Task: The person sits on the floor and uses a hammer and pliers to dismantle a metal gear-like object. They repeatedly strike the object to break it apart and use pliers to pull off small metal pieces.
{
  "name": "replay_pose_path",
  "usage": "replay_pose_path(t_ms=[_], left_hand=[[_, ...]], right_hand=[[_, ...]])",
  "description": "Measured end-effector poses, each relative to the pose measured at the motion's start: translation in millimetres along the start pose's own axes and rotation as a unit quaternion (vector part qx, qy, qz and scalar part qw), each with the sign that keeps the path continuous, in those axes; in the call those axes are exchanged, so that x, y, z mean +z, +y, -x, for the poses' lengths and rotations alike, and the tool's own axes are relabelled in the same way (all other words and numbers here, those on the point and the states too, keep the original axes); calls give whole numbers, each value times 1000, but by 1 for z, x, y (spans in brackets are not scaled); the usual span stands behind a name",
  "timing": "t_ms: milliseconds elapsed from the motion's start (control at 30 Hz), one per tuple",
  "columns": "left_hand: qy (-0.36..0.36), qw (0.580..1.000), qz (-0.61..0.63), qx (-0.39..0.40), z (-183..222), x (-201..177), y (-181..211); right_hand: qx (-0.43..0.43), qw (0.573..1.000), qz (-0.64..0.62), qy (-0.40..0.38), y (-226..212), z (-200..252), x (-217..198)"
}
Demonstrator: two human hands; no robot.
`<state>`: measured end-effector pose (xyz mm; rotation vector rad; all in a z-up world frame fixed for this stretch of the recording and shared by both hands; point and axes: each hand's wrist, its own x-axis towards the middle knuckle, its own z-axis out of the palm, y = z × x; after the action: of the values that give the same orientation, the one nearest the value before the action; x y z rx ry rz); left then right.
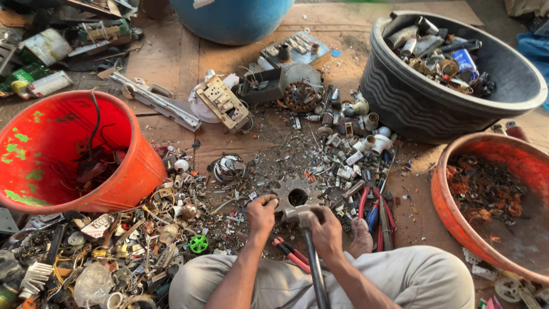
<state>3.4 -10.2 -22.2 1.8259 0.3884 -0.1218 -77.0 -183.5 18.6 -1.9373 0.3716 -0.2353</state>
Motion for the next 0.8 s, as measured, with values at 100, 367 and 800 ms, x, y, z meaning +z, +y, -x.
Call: replay_pose_path(t_ms=[100,367,800], left_hand=[[44,996,-61,51,-11,11,-9],[48,976,-141,157,-5,12,-12],[154,969,189,-47,-26,-13,3]], right_hand=[[114,993,10,0,20,23,2],[514,787,-303,-156,-20,25,-8],[152,977,47,-139,-74,19,-12]])
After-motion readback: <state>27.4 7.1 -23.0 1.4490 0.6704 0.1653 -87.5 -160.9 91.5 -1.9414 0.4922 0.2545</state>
